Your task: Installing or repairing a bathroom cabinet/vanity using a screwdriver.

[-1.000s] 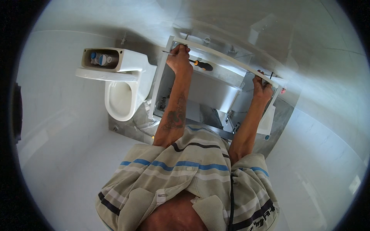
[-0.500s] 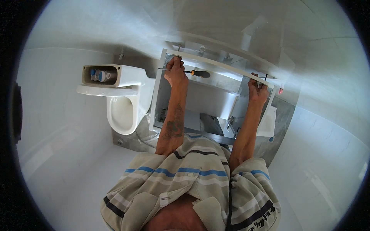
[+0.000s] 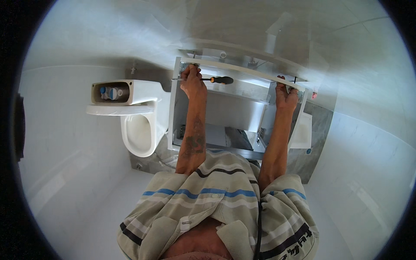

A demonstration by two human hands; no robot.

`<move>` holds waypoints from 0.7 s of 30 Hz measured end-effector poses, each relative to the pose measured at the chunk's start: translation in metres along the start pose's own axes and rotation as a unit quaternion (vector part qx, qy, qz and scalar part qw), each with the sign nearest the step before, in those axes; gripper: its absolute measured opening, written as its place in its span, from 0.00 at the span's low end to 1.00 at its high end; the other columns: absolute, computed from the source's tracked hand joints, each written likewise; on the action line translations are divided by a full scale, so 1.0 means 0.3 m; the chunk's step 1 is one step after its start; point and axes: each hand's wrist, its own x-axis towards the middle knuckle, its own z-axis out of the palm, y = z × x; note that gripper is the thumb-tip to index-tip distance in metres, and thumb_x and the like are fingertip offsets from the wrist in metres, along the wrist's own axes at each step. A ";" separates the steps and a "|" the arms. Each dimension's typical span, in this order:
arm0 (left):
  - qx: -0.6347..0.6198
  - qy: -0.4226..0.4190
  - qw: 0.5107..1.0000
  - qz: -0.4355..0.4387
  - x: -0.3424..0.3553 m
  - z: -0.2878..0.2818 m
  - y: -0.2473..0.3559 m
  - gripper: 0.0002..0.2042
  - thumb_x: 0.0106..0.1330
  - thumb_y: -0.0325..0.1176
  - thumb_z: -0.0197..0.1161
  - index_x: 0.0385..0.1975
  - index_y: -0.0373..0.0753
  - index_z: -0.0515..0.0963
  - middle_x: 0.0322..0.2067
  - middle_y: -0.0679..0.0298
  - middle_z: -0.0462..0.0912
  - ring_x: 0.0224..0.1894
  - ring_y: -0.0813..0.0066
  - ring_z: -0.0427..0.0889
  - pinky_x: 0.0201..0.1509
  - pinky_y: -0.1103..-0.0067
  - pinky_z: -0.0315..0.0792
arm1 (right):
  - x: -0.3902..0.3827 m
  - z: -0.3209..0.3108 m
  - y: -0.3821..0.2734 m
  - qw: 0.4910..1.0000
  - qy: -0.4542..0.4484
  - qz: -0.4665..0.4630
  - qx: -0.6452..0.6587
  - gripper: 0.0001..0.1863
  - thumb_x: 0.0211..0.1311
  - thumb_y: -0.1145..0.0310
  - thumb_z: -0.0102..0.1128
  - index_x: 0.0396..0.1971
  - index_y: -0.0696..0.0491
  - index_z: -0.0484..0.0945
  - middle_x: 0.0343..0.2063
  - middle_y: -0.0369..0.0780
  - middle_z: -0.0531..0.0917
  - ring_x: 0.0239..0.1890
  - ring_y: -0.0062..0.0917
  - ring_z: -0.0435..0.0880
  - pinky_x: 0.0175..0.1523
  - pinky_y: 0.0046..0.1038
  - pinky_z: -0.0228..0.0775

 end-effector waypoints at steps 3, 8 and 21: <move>-0.004 0.000 1.000 -0.015 -0.007 0.022 -0.018 0.04 0.60 0.27 0.63 0.30 0.34 0.75 0.26 0.62 0.79 0.25 0.80 0.74 0.24 0.86 0.64 | -0.011 0.014 -0.010 1.000 -0.002 -0.028 -0.004 0.22 0.72 0.54 0.31 0.55 0.55 0.54 0.53 0.61 0.63 0.52 0.54 0.69 0.45 0.41 0.73; -0.001 -0.054 0.998 -0.022 0.043 -0.048 -0.040 0.03 0.58 0.25 0.62 0.30 0.37 0.76 0.27 0.65 0.78 0.26 0.81 0.73 0.27 0.87 0.63 | -0.003 0.005 0.042 0.997 -0.004 -0.080 -0.009 0.24 0.71 0.53 0.31 0.57 0.57 0.52 0.50 0.56 0.65 0.52 0.47 0.69 0.53 0.43 0.72; 0.024 -0.076 0.995 -0.059 0.047 -0.022 0.026 0.03 0.64 0.27 0.58 0.28 0.38 0.75 0.25 0.65 0.78 0.24 0.83 0.71 0.23 0.89 0.64 | -0.138 0.072 0.065 0.972 0.055 -0.141 -0.180 0.16 0.70 0.57 0.42 0.42 0.56 0.66 0.42 0.42 0.72 0.44 0.36 0.75 0.46 0.40 0.75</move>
